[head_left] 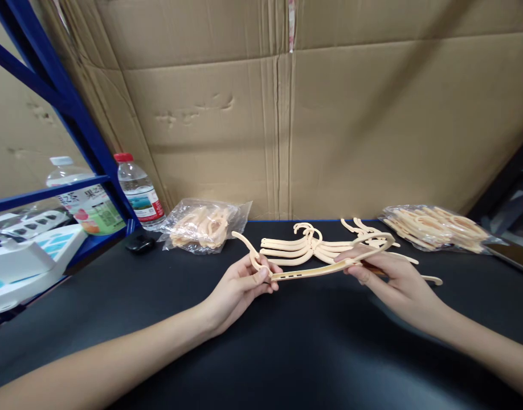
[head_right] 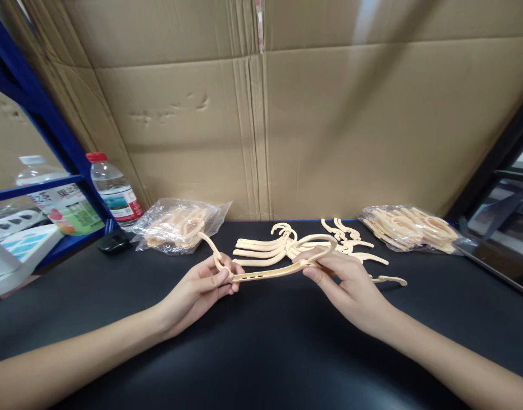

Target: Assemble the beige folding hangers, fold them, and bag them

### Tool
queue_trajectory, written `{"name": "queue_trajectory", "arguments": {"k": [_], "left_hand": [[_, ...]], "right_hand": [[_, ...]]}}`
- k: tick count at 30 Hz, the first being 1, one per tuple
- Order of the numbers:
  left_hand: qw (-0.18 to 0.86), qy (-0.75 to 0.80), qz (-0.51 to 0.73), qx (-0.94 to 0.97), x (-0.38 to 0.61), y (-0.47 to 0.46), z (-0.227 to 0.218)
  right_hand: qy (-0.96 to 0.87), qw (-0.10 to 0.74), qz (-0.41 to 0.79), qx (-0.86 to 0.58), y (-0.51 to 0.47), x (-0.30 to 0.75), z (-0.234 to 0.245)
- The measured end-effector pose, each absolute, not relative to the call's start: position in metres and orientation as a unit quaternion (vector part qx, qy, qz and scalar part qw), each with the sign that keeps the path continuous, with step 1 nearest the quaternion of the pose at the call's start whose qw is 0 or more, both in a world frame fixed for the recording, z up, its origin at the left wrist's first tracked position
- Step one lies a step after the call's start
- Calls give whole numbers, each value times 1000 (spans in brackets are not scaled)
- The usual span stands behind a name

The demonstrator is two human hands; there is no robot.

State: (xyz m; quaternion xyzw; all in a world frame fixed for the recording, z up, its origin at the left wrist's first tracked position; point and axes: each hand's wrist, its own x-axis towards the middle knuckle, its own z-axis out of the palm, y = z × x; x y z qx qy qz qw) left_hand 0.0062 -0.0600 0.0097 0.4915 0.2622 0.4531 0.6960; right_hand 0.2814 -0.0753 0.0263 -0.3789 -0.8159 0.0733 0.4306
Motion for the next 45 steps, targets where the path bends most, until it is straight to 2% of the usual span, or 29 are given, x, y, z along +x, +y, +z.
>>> {"name": "queue_trajectory", "arguments": {"k": [24,33,45], "left_hand": [[706,254,442,491,5,-59,9],[683,276,446,508,6,-60,9],[647,295,494,501,13,-65,9]], "right_hand": [[-827,440,44,-347,-78,280,21],[-824,438,86,-350,-84,278,20],[-822,447,70,-344,-92,273,20]]}}
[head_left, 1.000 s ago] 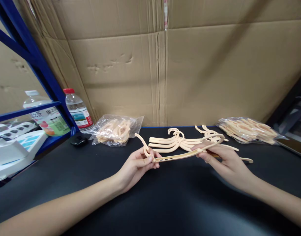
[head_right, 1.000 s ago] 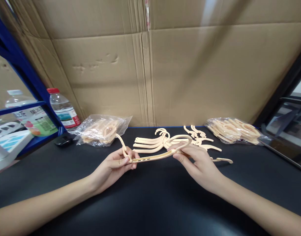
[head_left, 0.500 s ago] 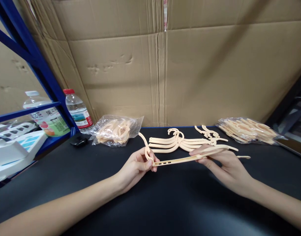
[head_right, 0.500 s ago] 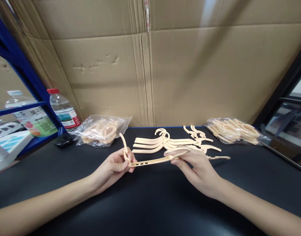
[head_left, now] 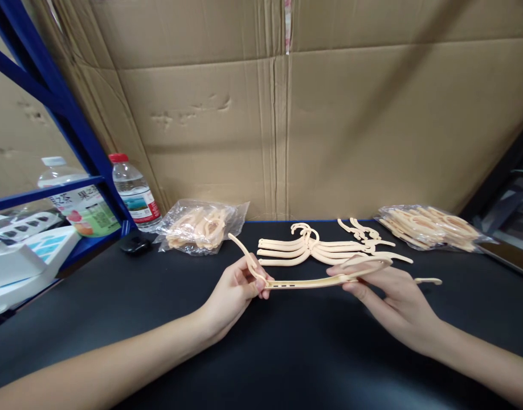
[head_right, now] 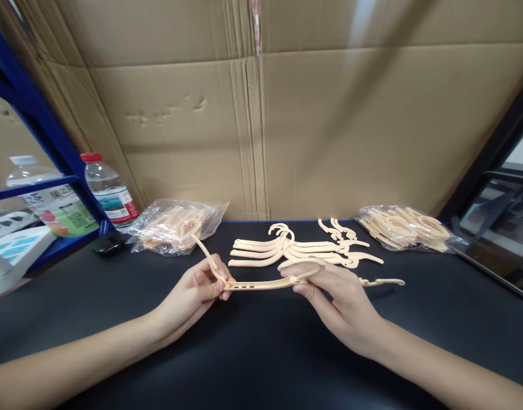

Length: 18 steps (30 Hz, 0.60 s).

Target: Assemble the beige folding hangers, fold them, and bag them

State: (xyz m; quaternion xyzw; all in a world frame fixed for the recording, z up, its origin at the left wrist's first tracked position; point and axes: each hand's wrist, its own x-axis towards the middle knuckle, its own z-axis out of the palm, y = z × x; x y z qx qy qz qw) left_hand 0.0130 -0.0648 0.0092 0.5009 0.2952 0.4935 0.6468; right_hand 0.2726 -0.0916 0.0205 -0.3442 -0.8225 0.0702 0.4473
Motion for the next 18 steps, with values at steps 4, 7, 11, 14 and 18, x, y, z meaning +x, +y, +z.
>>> {"name": "queue_trajectory", "arguments": {"k": [4,7,11,14,18], "left_hand": [[631,312,504,501,14,-69,10],[607,332,515,506,14,-71,11],[576,344,539,509,15,-72,11],[563,349,551,508,15,-72,10],[557,358,554,504,15,-73,11]], "right_hand": [[-809,453,76,-368,-94,270,21],[-787,463,87,-398,-95,267,23],[-762,472,109,-430,-97,264,23],[-748,473,149,-441,-97,265,19],[-720,490,207,-446,-96,265,14]]}}
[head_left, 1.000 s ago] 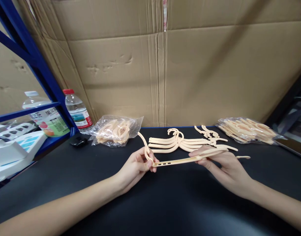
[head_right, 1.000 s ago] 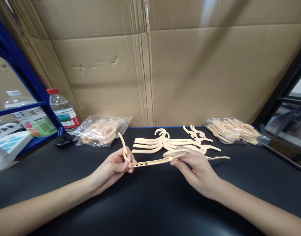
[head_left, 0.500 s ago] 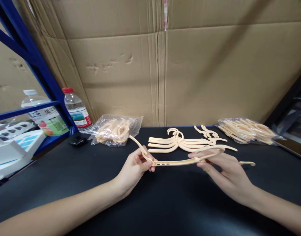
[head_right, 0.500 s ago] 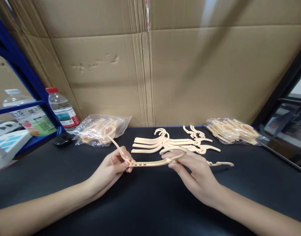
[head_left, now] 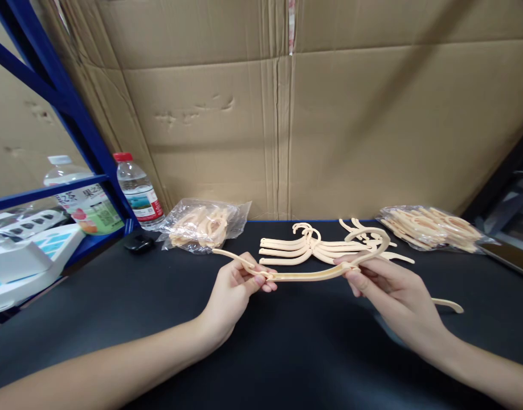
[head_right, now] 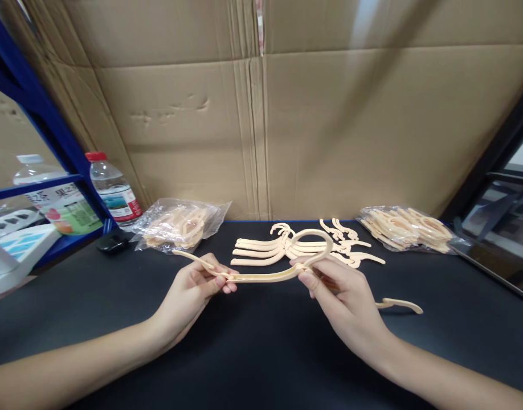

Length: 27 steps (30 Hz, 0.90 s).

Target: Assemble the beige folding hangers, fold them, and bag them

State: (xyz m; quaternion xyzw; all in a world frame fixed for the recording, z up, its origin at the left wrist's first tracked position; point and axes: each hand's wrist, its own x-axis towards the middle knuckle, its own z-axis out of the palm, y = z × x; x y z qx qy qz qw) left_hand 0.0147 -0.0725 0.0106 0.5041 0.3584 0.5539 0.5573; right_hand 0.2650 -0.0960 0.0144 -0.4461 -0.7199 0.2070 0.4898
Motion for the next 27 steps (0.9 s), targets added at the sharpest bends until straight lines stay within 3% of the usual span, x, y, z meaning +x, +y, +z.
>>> {"name": "queue_trajectory", "arguments": {"k": [13,22,25,27], "left_hand": [[604,394,516,462,15,-79,20],[692,427,452,367,25,-111,18],[706,412,334,469,29,-128,19],[629,369,289,620,30,-137,24]], "right_hand": [[-667,525,255,-464,-97,261,21],[-577,597,322,-454,-81,264,23],[-603,571,299,-470,-73,268,16],[-626,542,284,-484,-69,269,11]]}}
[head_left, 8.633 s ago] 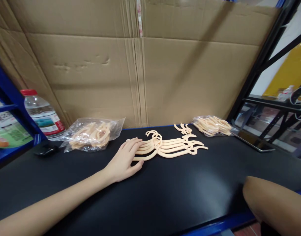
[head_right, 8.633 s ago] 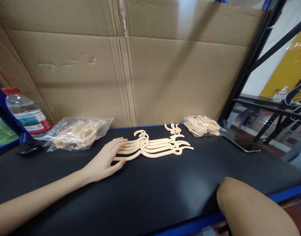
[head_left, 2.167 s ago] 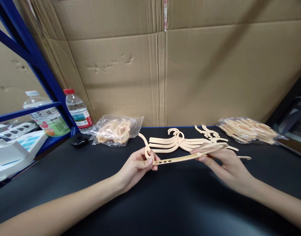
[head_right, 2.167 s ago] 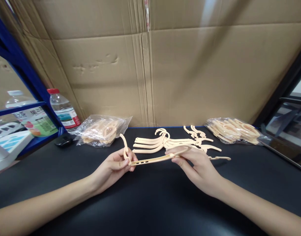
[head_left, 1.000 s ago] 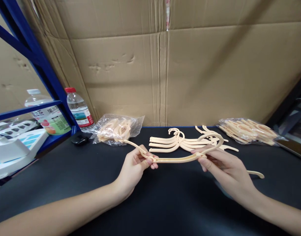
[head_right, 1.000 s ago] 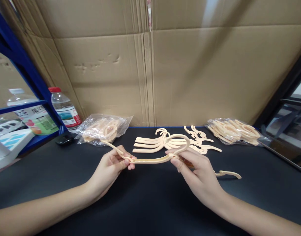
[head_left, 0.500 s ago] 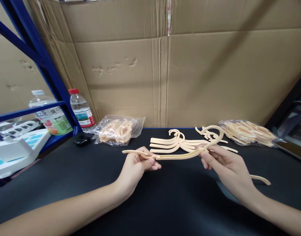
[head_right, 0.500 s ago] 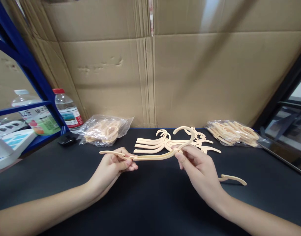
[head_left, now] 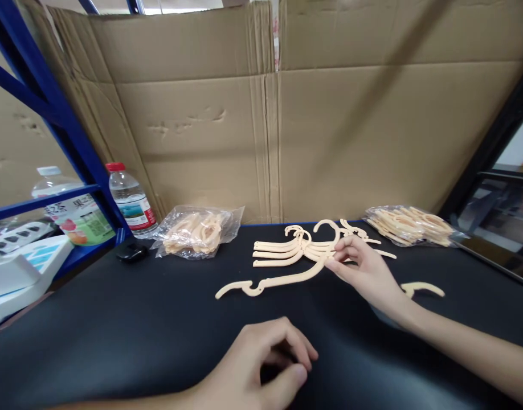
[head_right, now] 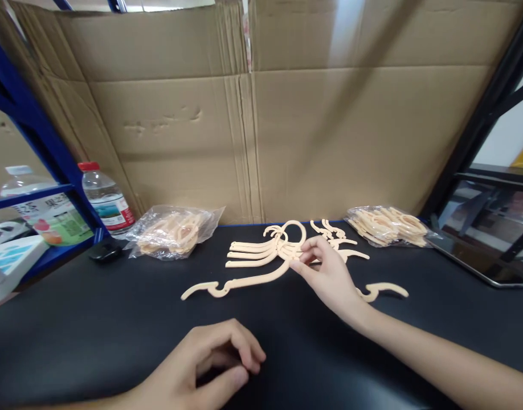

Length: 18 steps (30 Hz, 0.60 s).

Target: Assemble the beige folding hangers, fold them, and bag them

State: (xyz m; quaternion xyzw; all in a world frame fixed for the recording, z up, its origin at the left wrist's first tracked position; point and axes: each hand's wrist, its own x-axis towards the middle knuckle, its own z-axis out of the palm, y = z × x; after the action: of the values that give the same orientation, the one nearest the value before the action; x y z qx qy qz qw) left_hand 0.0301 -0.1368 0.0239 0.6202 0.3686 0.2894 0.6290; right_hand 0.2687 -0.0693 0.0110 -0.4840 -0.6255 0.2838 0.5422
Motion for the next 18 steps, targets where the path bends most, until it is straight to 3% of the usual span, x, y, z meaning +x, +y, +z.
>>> {"name": "queue_trajectory", "arguments": {"k": [3,6,12,18], "left_hand": [[406,305,279,815,28,-141,31],[263,297,235,887,23,-136,28],[181,327,104,922,18,-124,14],[147,325,59,932,18,-122,15]], "right_hand": [[-659,494,288,-490,-68,265,4],[-680,476,282,-482,-66,262,0],[-718,426,232,-500,-63,263,-3],[-795,343,53,-498,-64,267,-1]]}}
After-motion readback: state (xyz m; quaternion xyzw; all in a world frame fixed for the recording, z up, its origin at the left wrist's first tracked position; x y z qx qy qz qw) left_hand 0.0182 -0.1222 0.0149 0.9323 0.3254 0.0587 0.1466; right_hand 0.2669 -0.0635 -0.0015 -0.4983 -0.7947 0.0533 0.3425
